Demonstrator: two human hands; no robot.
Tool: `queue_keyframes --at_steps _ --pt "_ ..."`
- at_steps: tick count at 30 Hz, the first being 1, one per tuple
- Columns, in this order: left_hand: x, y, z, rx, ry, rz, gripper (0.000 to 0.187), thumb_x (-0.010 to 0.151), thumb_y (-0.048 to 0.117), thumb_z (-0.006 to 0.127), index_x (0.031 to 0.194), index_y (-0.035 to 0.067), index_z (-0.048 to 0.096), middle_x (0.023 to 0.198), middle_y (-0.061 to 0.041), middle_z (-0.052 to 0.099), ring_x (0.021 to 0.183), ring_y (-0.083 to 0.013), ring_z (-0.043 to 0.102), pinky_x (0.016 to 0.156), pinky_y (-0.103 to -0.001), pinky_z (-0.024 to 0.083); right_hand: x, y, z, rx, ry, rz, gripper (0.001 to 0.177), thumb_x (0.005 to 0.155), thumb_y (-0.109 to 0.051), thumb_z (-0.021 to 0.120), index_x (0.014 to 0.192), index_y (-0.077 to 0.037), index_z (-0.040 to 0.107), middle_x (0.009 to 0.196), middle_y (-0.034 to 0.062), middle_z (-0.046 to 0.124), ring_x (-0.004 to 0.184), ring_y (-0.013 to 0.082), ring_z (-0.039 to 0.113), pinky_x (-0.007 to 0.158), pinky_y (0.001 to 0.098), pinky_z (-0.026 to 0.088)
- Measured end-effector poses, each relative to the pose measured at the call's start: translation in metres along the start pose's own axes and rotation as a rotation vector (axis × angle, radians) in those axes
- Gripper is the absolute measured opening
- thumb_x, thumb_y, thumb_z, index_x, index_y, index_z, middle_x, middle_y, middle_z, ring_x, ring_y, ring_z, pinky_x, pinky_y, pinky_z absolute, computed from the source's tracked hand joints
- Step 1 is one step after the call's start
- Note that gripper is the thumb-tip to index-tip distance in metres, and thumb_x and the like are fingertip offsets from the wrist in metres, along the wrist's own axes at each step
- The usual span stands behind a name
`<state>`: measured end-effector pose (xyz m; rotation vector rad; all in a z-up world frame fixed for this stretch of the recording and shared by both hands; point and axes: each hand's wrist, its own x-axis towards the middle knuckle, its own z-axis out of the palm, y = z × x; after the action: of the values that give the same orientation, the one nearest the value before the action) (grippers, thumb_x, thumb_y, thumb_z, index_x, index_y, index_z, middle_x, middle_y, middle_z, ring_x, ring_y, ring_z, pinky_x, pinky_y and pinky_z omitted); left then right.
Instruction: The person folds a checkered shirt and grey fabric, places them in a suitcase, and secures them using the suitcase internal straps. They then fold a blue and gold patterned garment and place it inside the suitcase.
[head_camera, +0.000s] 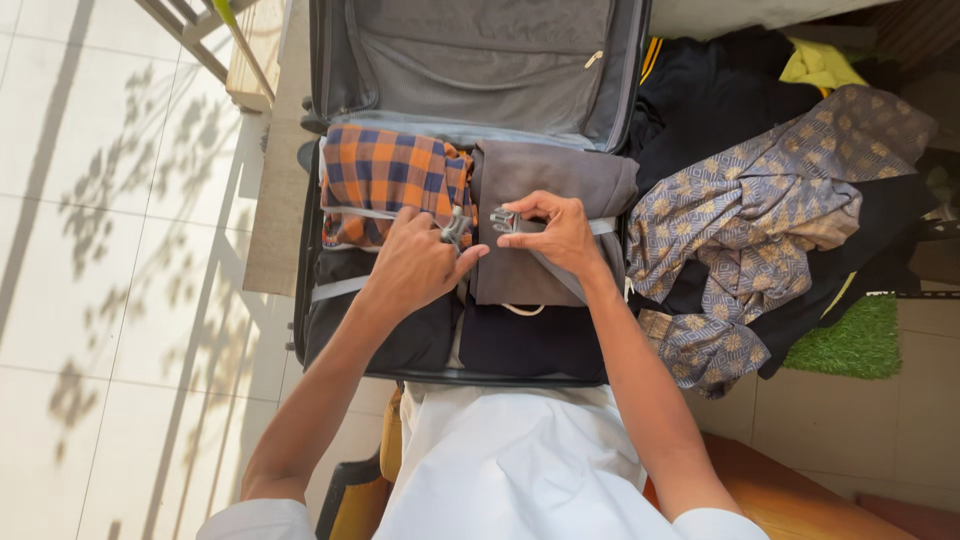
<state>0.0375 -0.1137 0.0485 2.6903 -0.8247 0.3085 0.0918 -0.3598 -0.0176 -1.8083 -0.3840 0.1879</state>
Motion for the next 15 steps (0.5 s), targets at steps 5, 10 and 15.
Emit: queue_keyframes --at_steps 5,10,15 --pt "0.027 -0.016 0.039 -0.094 -0.022 0.116 0.056 0.1 0.031 0.061 0.049 0.006 0.06 0.048 -0.01 0.054 0.059 -0.0279 0.052 0.074 -0.041 0.042 0.0 0.0 0.003 -0.047 -0.014 -0.018 0.044 0.071 -0.021 0.095 0.106 -0.003 0.077 0.106 0.0044 0.079 0.098 0.012 0.072 0.095 0.0291 0.058" --pt "0.031 -0.042 0.053 -0.479 -0.149 -0.024 0.06 0.103 0.03 0.053 0.047 0.009 0.06 0.048 -0.006 0.058 0.059 -0.0254 0.057 0.077 -0.038 0.047 -0.001 0.005 0.005 0.0 -0.008 0.0 0.044 0.071 -0.018 0.094 0.108 -0.002 0.076 0.106 0.0044 0.078 0.096 0.0101 0.072 0.09 0.027 0.058" --pt "0.015 -0.015 0.048 -0.112 -0.127 -0.114 0.056 0.102 0.031 0.056 0.054 0.006 0.069 0.054 -0.007 0.064 0.074 -0.0276 0.06 0.081 -0.042 0.043 0.0 0.007 0.003 0.014 0.014 0.007 0.043 0.072 -0.016 0.095 0.108 -0.001 0.077 0.104 0.0052 0.079 0.094 0.0102 0.071 0.088 0.0262 0.057"
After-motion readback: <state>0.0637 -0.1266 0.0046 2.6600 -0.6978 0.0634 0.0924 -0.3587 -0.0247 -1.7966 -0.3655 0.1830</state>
